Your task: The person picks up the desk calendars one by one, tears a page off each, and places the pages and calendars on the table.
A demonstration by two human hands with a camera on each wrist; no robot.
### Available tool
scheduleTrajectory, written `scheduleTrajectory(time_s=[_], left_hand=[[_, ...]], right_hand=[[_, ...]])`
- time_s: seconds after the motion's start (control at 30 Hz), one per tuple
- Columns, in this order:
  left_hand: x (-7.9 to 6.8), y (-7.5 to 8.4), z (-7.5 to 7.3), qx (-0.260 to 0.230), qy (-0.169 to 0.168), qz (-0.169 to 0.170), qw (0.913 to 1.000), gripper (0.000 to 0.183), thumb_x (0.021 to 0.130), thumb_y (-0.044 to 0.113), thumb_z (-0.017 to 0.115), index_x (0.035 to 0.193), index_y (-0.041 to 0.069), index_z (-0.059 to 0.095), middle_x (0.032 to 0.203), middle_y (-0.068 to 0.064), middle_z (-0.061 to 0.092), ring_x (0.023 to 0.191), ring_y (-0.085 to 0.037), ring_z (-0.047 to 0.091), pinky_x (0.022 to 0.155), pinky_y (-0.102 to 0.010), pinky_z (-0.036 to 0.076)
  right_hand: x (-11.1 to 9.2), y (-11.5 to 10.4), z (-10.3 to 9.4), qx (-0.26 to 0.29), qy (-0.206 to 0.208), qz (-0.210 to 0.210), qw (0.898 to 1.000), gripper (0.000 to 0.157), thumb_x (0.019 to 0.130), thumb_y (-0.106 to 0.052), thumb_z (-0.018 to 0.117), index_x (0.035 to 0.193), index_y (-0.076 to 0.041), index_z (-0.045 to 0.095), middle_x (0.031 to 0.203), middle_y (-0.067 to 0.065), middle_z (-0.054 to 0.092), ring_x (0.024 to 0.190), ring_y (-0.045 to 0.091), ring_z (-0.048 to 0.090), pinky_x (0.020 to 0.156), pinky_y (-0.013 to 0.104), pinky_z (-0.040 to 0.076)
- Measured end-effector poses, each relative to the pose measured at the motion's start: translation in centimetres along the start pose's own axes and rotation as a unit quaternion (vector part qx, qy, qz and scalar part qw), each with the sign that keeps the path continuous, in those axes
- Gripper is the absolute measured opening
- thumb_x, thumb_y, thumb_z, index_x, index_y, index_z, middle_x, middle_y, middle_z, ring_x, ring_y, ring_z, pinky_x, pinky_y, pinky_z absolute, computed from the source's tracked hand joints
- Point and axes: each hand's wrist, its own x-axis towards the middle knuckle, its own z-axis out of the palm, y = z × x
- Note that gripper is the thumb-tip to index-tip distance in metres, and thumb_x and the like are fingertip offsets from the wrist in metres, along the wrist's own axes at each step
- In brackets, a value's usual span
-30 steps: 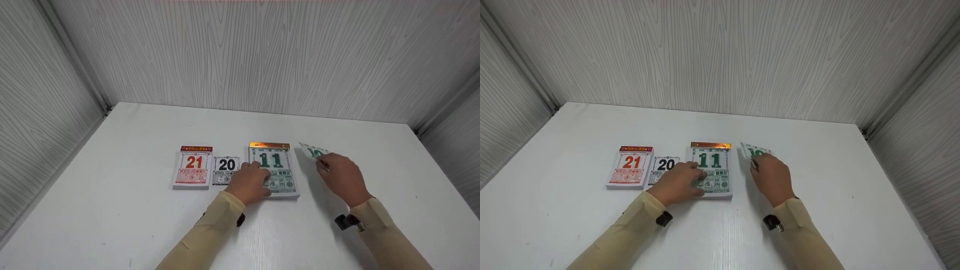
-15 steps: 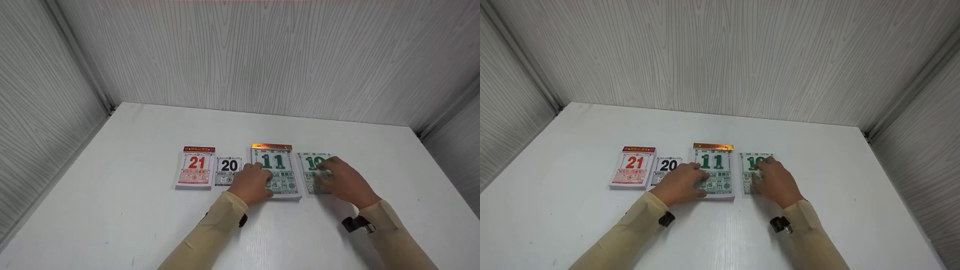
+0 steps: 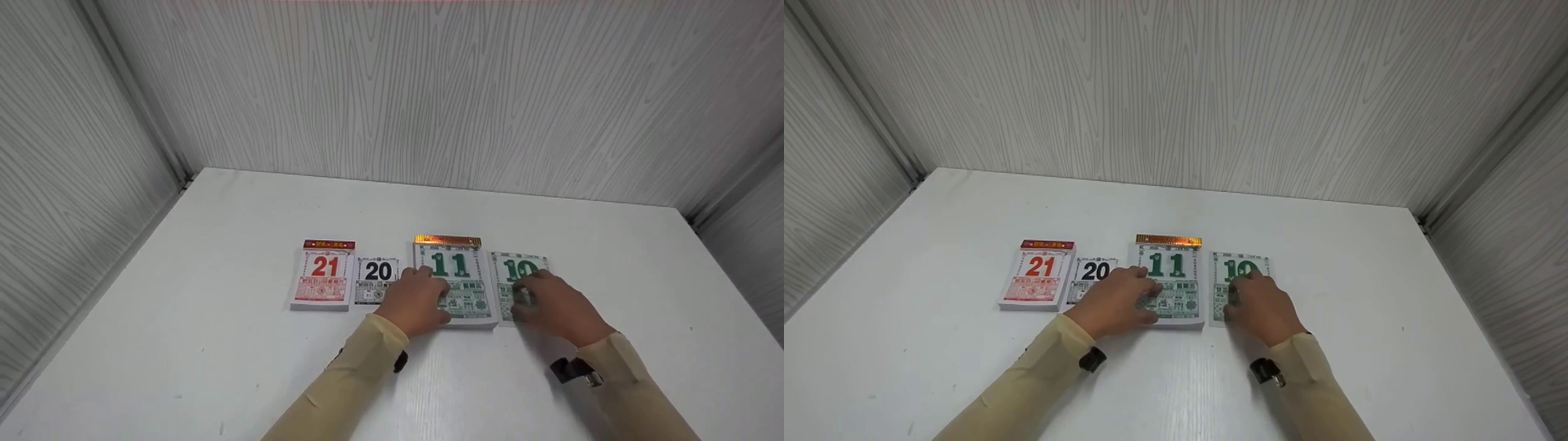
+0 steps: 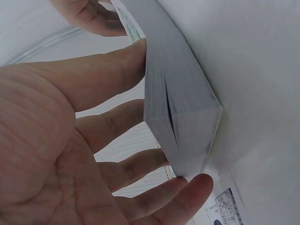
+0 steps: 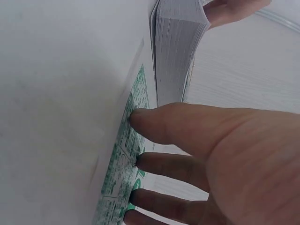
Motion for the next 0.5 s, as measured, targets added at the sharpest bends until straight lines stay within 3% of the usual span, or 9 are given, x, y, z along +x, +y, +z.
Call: scheduleTrajectory(time_s=[0.3, 0.5], left_hand=[[0.11, -0.25, 0.30, 0.002, -0.003, -0.001, 1.0000, 0.042, 0.088, 0.030, 0.081, 0.125, 0.012, 0.073, 0.123, -0.010, 0.063, 0.114, -0.030, 0.057, 0.092, -0.046, 0.054], [0.11, -0.30, -0.56, -0.025, -0.015, -0.007, 0.9995, 0.055, 0.087, 0.029, 0.081, 0.136, 0.009, 0.066, 0.132, -0.013, 0.061, 0.120, -0.031, 0.059, 0.098, -0.046, 0.052]], right_hand=[[0.03, 0.17, 0.20, -0.006, 0.014, 0.007, 1.000, 0.039, 0.092, -0.022, 0.076, 0.123, 0.000, 0.069, 0.115, 0.019, 0.064, 0.102, 0.035, 0.064, 0.087, 0.056, 0.053], [0.27, 0.30, -0.24, -0.005, 0.019, 0.003, 1.000, 0.040, 0.092, -0.024, 0.077, 0.123, -0.001, 0.070, 0.115, 0.018, 0.064, 0.099, 0.032, 0.063, 0.085, 0.055, 0.054]])
